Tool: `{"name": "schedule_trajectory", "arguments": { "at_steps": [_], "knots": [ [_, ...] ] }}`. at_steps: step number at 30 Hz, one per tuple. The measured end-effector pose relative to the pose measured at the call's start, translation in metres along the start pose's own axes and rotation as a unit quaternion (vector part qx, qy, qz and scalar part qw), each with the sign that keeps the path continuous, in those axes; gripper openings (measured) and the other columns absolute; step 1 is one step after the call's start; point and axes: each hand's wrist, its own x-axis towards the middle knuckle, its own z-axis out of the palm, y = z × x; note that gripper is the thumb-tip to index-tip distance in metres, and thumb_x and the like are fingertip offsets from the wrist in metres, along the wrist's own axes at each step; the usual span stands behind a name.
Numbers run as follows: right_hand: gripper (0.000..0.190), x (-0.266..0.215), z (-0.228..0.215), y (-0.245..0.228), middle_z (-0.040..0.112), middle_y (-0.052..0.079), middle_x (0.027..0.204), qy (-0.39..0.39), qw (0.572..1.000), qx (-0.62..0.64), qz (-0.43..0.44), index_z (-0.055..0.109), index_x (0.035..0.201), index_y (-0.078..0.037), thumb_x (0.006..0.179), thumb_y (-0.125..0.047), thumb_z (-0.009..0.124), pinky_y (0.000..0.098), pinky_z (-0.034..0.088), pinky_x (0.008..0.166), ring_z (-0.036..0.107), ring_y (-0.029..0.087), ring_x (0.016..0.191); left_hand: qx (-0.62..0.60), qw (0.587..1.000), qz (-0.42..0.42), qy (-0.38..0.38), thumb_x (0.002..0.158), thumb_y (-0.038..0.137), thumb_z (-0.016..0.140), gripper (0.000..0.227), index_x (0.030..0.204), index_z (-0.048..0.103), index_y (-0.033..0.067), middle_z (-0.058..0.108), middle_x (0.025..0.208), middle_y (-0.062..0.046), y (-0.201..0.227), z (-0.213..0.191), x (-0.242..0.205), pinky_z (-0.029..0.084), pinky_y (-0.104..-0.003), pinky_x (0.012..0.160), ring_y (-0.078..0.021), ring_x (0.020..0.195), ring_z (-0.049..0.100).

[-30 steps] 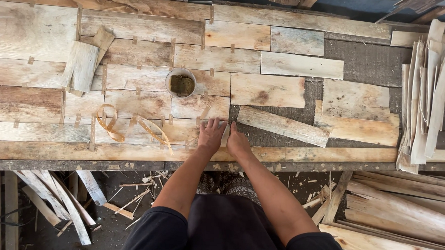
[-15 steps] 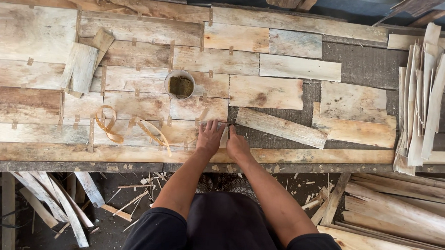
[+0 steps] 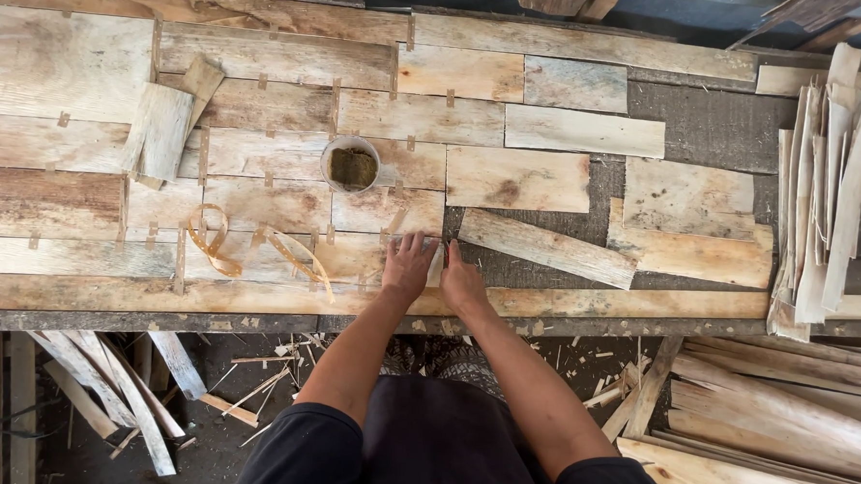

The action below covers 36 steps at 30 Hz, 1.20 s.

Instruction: Patching a wooden surface with small veneer pieces using a utility knife.

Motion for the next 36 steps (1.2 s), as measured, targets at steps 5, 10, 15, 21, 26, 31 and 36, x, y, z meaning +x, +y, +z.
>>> {"name": "schedule_trajectory", "arguments": {
  "at_steps": [5,10,15,21,26,31,36],
  "knots": [
    [0.072,0.002,0.001,-0.001,0.07,0.018,0.075,0.003,1.0,-0.007,0.011,0.016,0.162,0.002,0.101,-0.014,0.049,0.0466,0.056,0.058,0.067,0.033,0.059,-0.005,1.0,-0.001,0.007,0.092,0.015,0.064,0.073,0.158,0.033,0.0206,0.035,0.158,-0.014,-0.001,0.003,-0.001,0.032,-0.058,0.117,-0.0322,0.146,0.034],
    [0.072,0.004,0.003,0.0,0.072,0.024,0.083,0.019,0.999,-0.028,0.0,0.017,0.161,0.003,0.101,-0.017,0.05,0.0514,0.057,0.069,0.071,0.039,0.073,-0.007,1.0,-0.001,0.006,0.092,0.015,0.064,0.072,0.158,0.034,0.0203,0.035,0.158,-0.014,-0.001,0.006,0.001,0.032,-0.058,0.117,-0.0318,0.146,0.034],
    [0.071,0.001,-0.002,-0.006,0.072,0.025,0.084,0.017,1.0,-0.002,0.013,0.016,0.161,0.003,0.1,-0.016,0.049,0.052,0.058,0.069,0.072,0.04,0.073,-0.01,1.0,0.0,0.01,0.092,0.016,0.063,0.07,0.157,0.035,0.0205,0.035,0.158,-0.014,0.0,0.004,-0.001,0.032,-0.058,0.117,-0.0326,0.146,0.034],
    [0.073,0.001,0.0,-0.004,0.072,0.026,0.084,0.014,1.0,-0.012,0.02,0.016,0.162,0.002,0.1,-0.016,0.049,0.0526,0.059,0.069,0.072,0.042,0.072,-0.005,1.0,0.002,0.017,0.093,0.017,0.063,0.069,0.157,0.036,0.0205,0.035,0.158,-0.014,-0.001,0.009,0.001,0.032,-0.058,0.116,-0.0326,0.146,0.035],
    [0.072,-0.002,-0.001,-0.007,0.071,0.021,0.079,0.014,1.0,-0.001,0.008,0.016,0.161,0.004,0.1,-0.015,0.049,0.0479,0.058,0.062,0.07,0.036,0.066,0.005,1.0,0.001,-0.003,0.093,0.017,0.064,0.072,0.158,0.033,0.0207,0.033,0.159,-0.014,0.0,0.001,0.001,0.032,-0.057,0.117,-0.0325,0.146,0.034],
    [0.071,-0.007,-0.008,-0.015,0.068,0.014,0.073,-0.003,1.0,-0.002,0.017,0.014,0.161,0.005,0.101,-0.013,0.047,0.0429,0.056,0.056,0.067,0.029,0.059,0.013,1.0,0.002,-0.022,0.094,0.018,0.064,0.074,0.159,0.03,0.0205,0.031,0.16,-0.015,0.0,-0.006,-0.001,0.032,-0.056,0.118,-0.0324,0.147,0.032],
    [0.069,0.002,0.0,-0.008,0.072,0.025,0.086,0.018,1.0,-0.015,0.004,0.019,0.161,0.005,0.099,-0.011,0.047,0.0492,0.058,0.073,0.072,0.039,0.075,0.024,0.999,0.005,-0.045,0.093,0.017,0.064,0.076,0.16,0.028,0.0183,0.029,0.161,-0.015,0.001,-0.013,-0.002,0.032,-0.057,0.117,-0.0329,0.148,0.03]
  ]
}}
